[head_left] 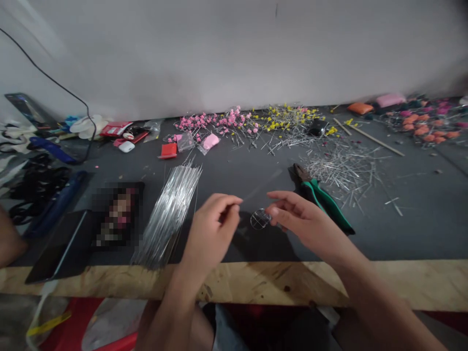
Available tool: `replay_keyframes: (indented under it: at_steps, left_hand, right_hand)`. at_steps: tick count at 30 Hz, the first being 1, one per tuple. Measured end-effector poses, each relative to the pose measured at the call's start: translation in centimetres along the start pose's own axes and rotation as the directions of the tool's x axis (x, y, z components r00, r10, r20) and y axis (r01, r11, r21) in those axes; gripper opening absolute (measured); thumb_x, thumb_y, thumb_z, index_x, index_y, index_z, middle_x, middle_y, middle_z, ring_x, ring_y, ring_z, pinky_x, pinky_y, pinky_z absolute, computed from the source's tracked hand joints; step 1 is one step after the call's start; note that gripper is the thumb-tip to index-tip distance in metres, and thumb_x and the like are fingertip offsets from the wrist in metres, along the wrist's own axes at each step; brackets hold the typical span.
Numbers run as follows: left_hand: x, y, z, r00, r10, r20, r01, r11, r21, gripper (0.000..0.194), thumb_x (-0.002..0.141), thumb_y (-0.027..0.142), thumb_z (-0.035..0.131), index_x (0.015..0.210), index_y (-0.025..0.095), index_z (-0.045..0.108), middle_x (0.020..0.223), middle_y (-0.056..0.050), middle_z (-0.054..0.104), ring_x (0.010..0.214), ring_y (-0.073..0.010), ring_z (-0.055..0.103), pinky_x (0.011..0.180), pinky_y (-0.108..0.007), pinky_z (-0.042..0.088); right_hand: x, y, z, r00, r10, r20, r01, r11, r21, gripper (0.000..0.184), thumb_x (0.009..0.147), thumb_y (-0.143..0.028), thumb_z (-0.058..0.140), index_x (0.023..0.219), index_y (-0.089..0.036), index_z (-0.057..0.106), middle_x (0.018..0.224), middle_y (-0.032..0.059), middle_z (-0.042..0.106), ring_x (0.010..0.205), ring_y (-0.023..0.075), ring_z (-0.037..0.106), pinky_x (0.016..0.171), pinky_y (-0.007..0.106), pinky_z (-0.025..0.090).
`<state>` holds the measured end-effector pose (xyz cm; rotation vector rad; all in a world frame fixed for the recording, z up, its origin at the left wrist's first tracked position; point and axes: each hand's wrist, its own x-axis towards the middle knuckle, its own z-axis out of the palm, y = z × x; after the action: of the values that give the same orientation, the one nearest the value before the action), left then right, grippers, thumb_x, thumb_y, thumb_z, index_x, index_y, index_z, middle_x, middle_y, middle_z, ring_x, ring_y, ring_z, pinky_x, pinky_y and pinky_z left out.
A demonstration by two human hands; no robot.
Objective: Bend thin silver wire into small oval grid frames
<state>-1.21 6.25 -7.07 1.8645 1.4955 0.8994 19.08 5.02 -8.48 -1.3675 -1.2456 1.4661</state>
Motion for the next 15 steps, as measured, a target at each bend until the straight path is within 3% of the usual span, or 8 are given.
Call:
replay_keyframes:
  at_steps: [3,5,8,11,15]
  left_hand:
    - [-0.7,1.0,1.4,0.977,-0.011,0.213,0.047,0.986,-0.162,0.016,0.090,0.024,0.052,0.094,0.024,0.067,0.095,-0.001,0.066,0.081,-0.0131,0.061,0.070,-0.025,0.046]
    - [-0.8,1.1,1.8,0.944,-0.050,0.327,0.128,0.966,-0.223,0.015,0.089,0.025,0.054,0.095,0.024,0.067,0.093,-0.001,0.067,0.080,-0.0131,0.061,0.071,-0.025,0.046]
    - [-0.5,0.7,1.8,0.898,-0.100,0.428,0.231,0.936,-0.266,0.013,0.087,0.026,0.057,0.090,0.023,0.070,0.088,0.000,0.069,0.080,-0.0136,0.061,0.072,-0.026,0.045]
    - [0.1,0.1,1.6,0.917,-0.170,0.361,0.316,0.861,-0.398,0.009,0.083,0.027,0.064,0.085,0.021,0.070,0.077,0.001,0.068,0.069,-0.0109,0.058,0.066,-0.024,0.044]
    - [1.1,-0.6,1.0,0.940,-0.299,0.162,0.315,0.583,-0.749,0.010,0.078,0.025,0.069,0.082,0.018,0.065,0.067,0.003,0.062,0.057,-0.0080,0.056,0.055,-0.021,0.044]
  right_hand:
    - [0.1,0.1,0.5,0.999,-0.047,0.006,0.047,0.997,0.060,0.020,0.087,-0.039,0.059,0.092,-0.021,0.065,0.075,-0.0004,0.063,0.070,0.0124,0.058,0.063,0.025,0.046]
    - [0.2,0.0,0.3,0.997,-0.069,-0.019,0.070,0.997,0.038,0.021,0.088,-0.038,0.058,0.080,-0.020,0.064,0.071,-0.0009,0.061,0.068,0.0115,0.055,0.064,0.025,0.045]
    - [0.3,-0.2,-0.1,0.996,-0.077,-0.046,0.076,0.997,-0.016,0.020,0.087,-0.038,0.058,0.080,-0.020,0.064,0.071,-0.0009,0.061,0.067,0.0117,0.053,0.063,0.025,0.044]
    - [0.4,-0.3,-1.0,0.991,-0.070,-0.115,0.063,0.996,-0.064,0.021,0.084,-0.041,0.062,0.089,-0.021,0.066,0.076,0.0005,0.063,0.070,0.0136,0.055,0.064,0.026,0.044]
    - [0.5,-0.2,-4.2,0.942,-0.107,-0.318,0.043,0.978,-0.202,0.026,0.079,-0.045,0.065,0.091,-0.023,0.066,0.083,0.0020,0.064,0.075,0.0163,0.056,0.065,0.028,0.043]
